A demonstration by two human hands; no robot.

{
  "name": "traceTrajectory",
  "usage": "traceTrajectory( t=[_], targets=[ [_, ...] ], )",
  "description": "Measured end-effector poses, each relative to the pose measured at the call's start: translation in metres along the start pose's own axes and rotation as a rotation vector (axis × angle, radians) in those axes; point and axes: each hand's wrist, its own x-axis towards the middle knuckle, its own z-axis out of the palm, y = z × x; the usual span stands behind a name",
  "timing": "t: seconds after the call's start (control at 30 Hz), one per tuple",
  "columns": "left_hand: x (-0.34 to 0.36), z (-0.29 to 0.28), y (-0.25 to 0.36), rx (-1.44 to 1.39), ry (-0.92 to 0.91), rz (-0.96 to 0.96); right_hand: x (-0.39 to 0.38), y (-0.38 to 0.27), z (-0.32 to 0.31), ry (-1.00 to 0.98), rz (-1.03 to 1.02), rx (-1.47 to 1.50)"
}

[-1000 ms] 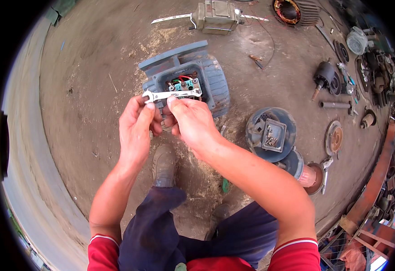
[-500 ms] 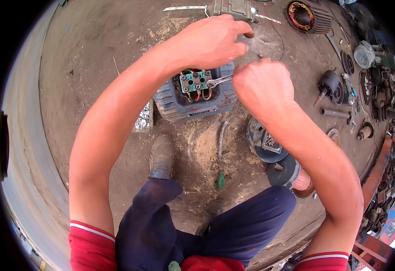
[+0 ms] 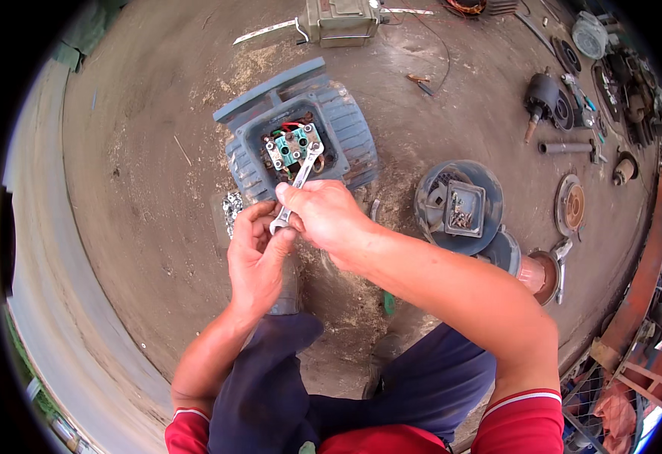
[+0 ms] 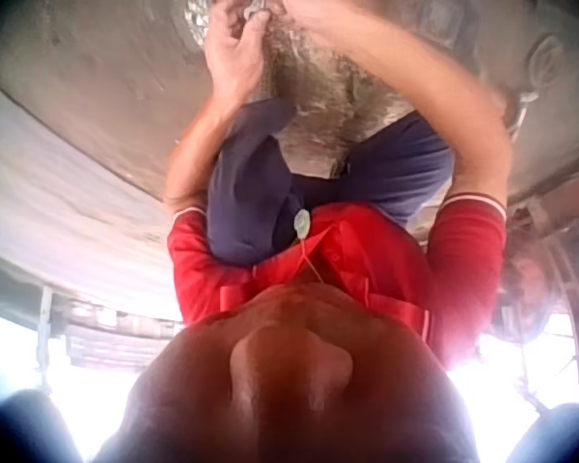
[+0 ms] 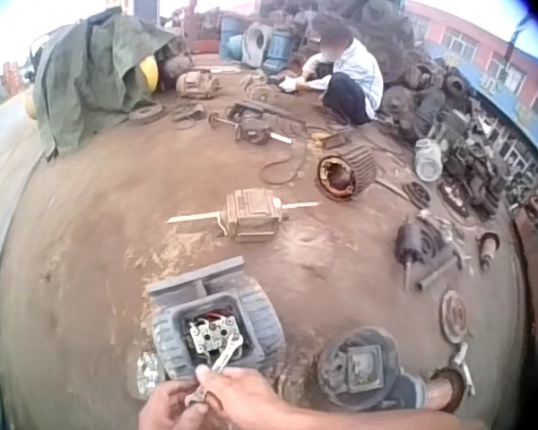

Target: The person sits on the ground and uses a wrench to tighten screws on the terminal block of a small electric motor. They handle nuts and bolts, picking them up and placing them into the motor housing while another person works nearby.

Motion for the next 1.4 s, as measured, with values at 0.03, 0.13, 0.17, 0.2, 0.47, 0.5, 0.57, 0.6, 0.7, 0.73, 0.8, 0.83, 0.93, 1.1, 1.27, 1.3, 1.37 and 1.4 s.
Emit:
traceTrajectory(
  t=[0.03,0.13,0.17,0.2,0.47,0.5,0.57,0.6,0.7,0.73,0.8,0.83,0.93,1.1,1.27,1.3,1.37,1.4],
  targets=[
    [0.001,0.0,0.0,0.004,0.044,0.005,0.003,0.002,0.002,-0.012,-0.008,0.02],
    [0.008,-0.004,0.01,-0.096,0.081,-0.03,0.001,0.001,0.005,-0.008,-0.011,0.059],
    [0.012,-0.005,0.012,-0.056,0.085,-0.024,0.0,0.002,0.001,-0.023,-0.036,0.064],
    [0.016,-0.011,0.015,-0.012,0.094,-0.021,-0.002,0.005,-0.001,-0.042,-0.056,0.07],
    [0.1,-0.029,0.053,0.315,0.208,0.108,-0.066,0.054,-0.048,-0.002,0.031,-0.203],
    [0.111,-0.027,0.055,0.332,0.186,0.131,-0.078,0.061,-0.054,0.011,0.049,-0.187],
    [0.13,-0.028,0.06,0.379,0.155,0.175,-0.094,0.077,-0.06,0.034,0.066,-0.14],
    [0.138,-0.021,0.064,0.418,0.172,0.177,-0.101,0.084,-0.064,0.058,0.068,-0.11],
    [0.152,-0.012,0.072,0.407,0.086,0.253,-0.117,0.095,-0.071,0.076,0.037,-0.112],
    [0.15,-0.008,0.075,0.435,0.087,0.265,-0.121,0.098,-0.072,0.074,0.002,-0.133],
    [0.14,-0.011,0.076,0.395,0.165,0.326,-0.129,0.098,-0.075,0.065,-0.064,-0.19],
    [0.134,-0.014,0.072,0.367,0.197,0.353,-0.136,0.095,-0.076,0.071,-0.09,-0.226],
    [0.104,-0.027,0.064,0.003,0.15,0.268,-0.152,0.086,-0.083,0.068,-0.149,-0.29],
    [0.011,0.03,0.048,-0.286,-0.113,-0.195,-0.16,0.09,-0.086,0.105,-0.309,-0.214],
    [-0.039,0.073,0.041,-0.314,-0.441,-0.499,-0.147,0.102,-0.081,0.24,-0.67,-0.195],
    [-0.045,0.079,0.043,-0.298,-0.504,-0.511,-0.147,0.101,-0.083,0.254,-0.759,-0.204],
    [-0.047,0.082,0.053,0.167,-0.721,-0.39,-0.147,0.094,-0.09,0.207,-0.731,-0.157],
    [-0.043,0.086,0.055,0.407,-0.794,0.058,-0.148,0.091,-0.089,0.185,-0.663,-0.066]
  ],
)
